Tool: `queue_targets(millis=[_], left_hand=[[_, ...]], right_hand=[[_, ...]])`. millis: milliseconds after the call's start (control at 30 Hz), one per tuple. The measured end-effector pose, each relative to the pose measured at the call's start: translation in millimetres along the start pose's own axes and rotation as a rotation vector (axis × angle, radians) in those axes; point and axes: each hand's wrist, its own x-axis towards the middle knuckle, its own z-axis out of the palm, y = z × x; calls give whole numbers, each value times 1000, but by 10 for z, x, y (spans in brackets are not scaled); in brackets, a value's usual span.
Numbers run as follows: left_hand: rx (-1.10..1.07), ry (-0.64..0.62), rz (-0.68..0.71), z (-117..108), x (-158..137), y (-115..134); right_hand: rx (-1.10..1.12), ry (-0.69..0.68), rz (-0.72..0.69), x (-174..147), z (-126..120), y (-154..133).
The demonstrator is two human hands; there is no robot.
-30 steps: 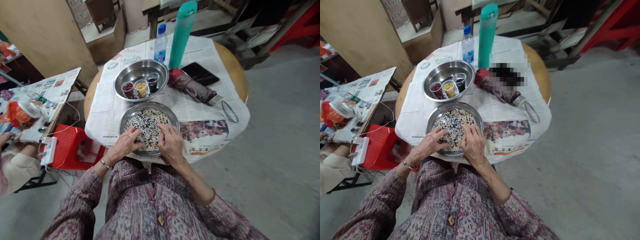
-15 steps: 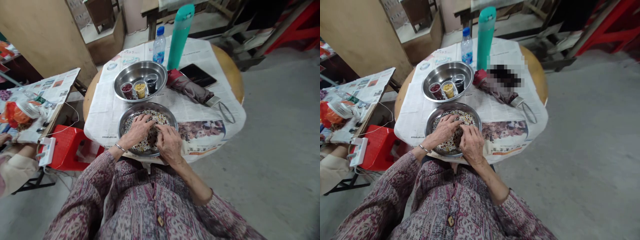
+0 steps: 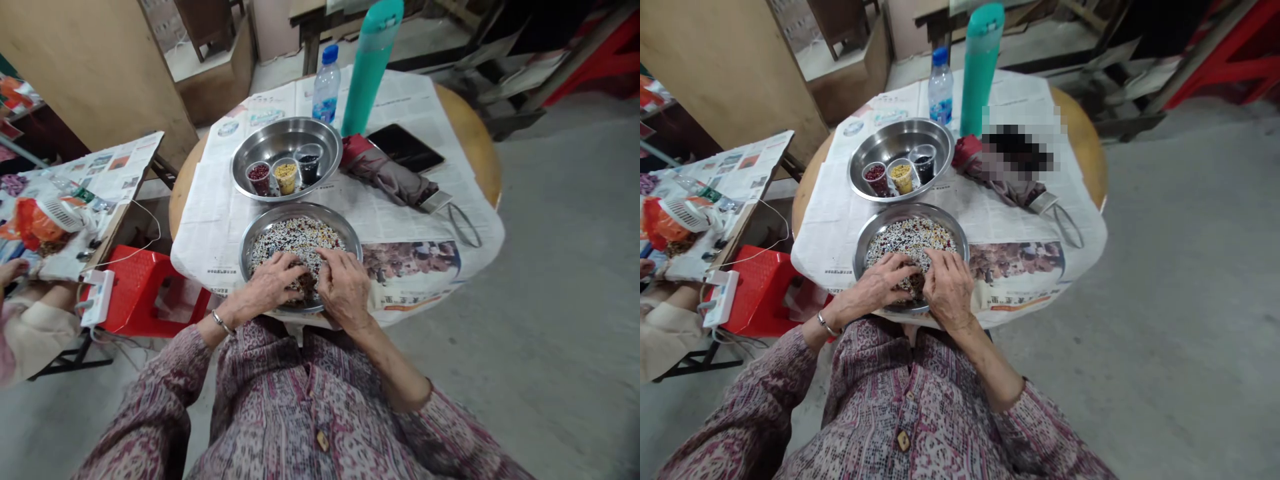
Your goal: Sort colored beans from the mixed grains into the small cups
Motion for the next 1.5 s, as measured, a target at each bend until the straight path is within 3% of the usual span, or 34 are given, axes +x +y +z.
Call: queue_targets(millis=[100,333,433,567,700,833,1033,1133,1267,1500], left_hand=[[-3,-15,39,56,117,46],[101,106,-89,6,407,-190],[129,126,-185,-61,331,-246],[108,57,-270,-123,72,-219],[22,-21,-211,-98,-95,-103],[-71,-22,-122,16,27,26],[-10,131,-83,39,378,8],[72,187,-149,-29,434,-73],[97,110,-236,-61,381,-125],[-122,58,-58,58,156,-48]], right_hand=[[-18,-5,-16,-7,7,9],[-28,8,-28,-6,5,1],[-26,7,-37,-1,-5,-8],[-22,17,-38,2,-10,-9],[-25,11,-45,-4,0,5],[-22,20,-52,-13,12,23],[-18,36,-50,-11,9,22],[-11,41,-51,-9,12,18],[-8,36,-46,-6,14,12],[33,55,-48,-7,5,18]])
